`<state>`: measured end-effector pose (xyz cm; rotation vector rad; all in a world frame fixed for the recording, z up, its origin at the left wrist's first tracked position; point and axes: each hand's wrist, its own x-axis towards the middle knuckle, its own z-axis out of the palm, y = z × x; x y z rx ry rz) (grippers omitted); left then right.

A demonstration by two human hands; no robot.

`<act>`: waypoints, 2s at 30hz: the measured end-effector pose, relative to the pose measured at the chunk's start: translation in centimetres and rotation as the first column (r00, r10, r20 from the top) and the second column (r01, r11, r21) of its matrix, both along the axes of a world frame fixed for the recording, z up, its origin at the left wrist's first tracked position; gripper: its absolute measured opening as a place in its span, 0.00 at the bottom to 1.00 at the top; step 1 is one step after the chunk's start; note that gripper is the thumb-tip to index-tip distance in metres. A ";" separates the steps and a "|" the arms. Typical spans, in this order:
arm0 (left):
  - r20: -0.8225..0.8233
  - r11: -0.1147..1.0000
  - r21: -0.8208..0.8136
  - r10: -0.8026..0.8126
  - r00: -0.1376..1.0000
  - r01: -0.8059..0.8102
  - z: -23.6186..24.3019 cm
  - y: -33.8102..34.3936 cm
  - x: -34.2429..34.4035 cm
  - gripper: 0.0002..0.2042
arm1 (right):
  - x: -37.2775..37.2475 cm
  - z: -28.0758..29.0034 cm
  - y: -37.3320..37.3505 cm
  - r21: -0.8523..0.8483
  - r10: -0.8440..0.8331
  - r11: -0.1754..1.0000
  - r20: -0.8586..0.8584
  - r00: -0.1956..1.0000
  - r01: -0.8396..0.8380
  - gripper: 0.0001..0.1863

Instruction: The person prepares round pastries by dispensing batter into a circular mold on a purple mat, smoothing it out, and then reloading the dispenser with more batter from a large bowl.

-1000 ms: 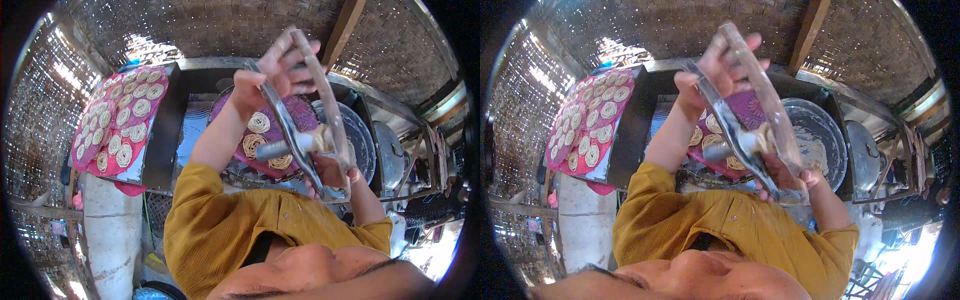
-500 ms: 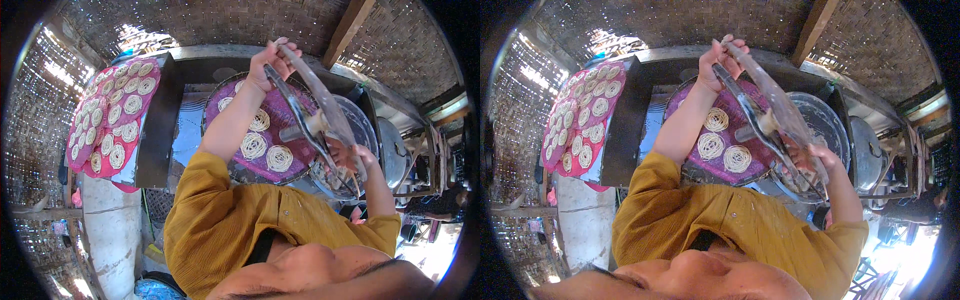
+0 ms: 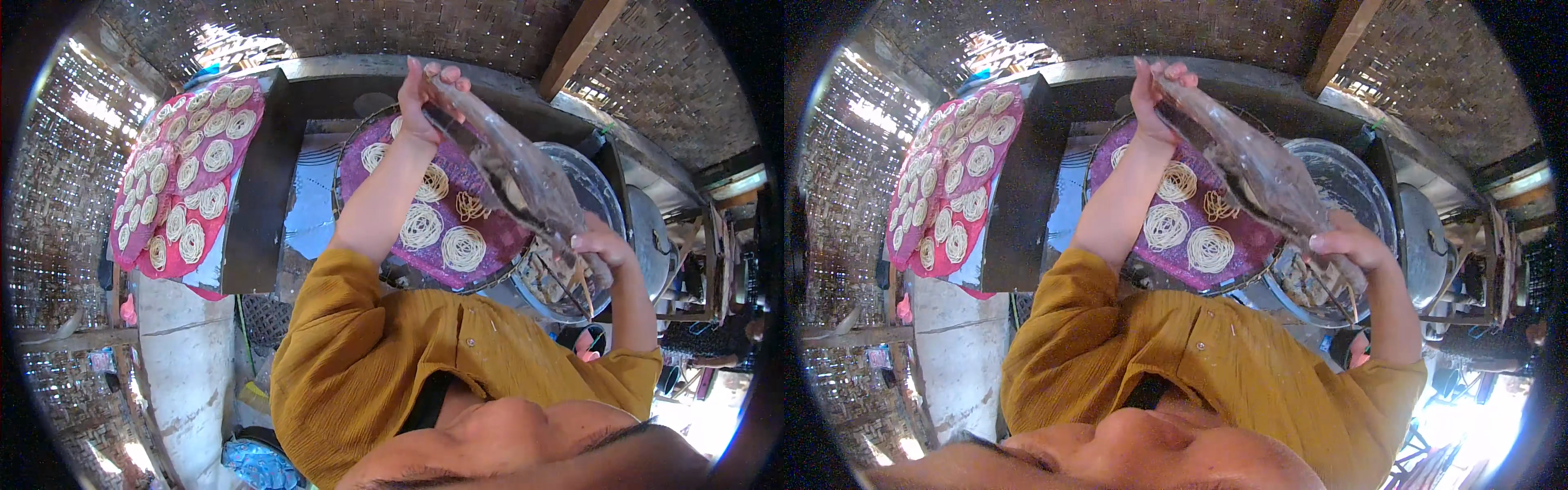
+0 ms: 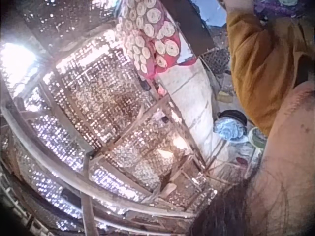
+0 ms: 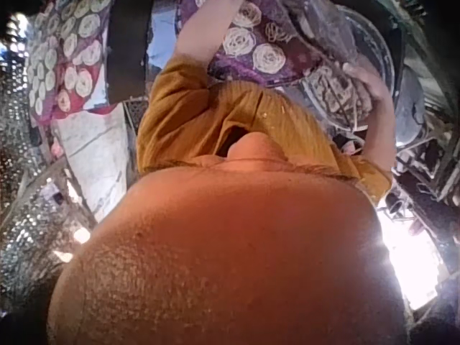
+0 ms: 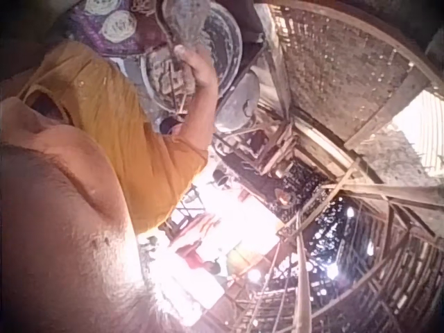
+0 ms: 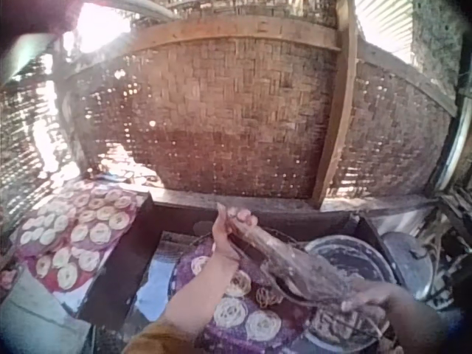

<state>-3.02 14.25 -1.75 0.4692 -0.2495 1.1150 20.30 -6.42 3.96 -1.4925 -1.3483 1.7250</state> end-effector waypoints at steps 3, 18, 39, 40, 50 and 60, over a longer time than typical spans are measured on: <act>0.063 0.998 0.067 -0.026 0.998 0.022 2.0 0.6 -0.2 0.17 | -0.4 0.5 1.1 0.045 0.030 0.998 0.083 0.996 -0.034 0.41; 0.140 0.953 0.301 -0.089 0.986 0.043 3.5 -0.8 -0.6 0.18 | -1.2 3.8 -0.9 0.158 0.006 0.987 0.179 0.984 -0.035 0.38; -0.358 0.902 0.213 -0.286 0.889 0.375 0.3 -1.5 1.3 0.25 | -0.5 0.3 -3.1 0.189 -0.045 0.982 0.204 0.978 0.006 0.34; -0.475 0.892 0.083 -0.356 0.805 0.443 -1.7 -1.4 2.2 0.24 | -0.5 -0.1 -3.1 0.194 -0.067 0.980 0.166 0.984 0.034 0.34; -0.989 0.969 0.145 0.144 0.019 0.200 -3.1 -7.6 3.7 0.17 | -0.5 -1.0 -3.1 0.253 -0.114 0.965 0.155 0.981 0.072 0.34; -0.935 0.830 0.286 0.352 -0.051 0.478 -11.5 -3.1 3.2 0.29 | -0.2 -2.2 -3.0 0.287 -0.249 0.928 -0.003 0.968 0.239 0.33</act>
